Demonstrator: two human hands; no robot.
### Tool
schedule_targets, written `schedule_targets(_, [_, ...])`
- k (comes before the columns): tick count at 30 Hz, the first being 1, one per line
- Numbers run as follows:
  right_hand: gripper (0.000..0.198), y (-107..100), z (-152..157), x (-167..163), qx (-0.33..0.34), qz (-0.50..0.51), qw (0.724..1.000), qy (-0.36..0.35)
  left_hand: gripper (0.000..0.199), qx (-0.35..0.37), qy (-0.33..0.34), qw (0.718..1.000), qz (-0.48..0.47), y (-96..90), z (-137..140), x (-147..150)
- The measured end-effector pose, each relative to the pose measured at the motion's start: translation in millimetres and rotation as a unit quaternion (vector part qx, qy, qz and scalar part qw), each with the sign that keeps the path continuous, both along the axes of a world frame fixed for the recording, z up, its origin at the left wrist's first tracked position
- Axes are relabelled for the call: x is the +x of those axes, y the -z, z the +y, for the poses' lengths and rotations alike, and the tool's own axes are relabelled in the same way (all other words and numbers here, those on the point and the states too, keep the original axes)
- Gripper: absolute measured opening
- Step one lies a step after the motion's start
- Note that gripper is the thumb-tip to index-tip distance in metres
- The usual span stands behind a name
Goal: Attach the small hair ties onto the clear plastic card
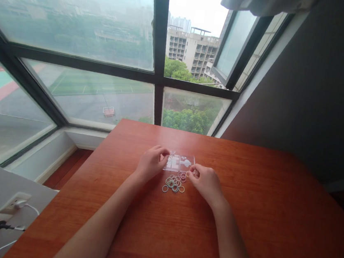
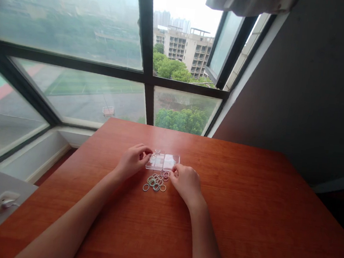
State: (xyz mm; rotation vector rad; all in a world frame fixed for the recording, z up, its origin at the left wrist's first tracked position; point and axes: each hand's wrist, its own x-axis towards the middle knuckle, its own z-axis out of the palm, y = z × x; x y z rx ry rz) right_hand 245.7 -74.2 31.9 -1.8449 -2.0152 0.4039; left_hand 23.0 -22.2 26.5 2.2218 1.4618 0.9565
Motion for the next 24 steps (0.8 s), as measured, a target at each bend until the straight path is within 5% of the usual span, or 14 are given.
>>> schedule_targets(9, [0.015,3,1,-8,0.104,0.107,0.989,0.006,0.019,-0.031,0.083,0.993,-0.081,-8.0,-11,20])
schedule_targets(24, [0.016,3,-1,-13,0.107,0.092,0.99,-0.02,0.011,-0.072,0.149,0.982,-0.094,-8.1,-21,34])
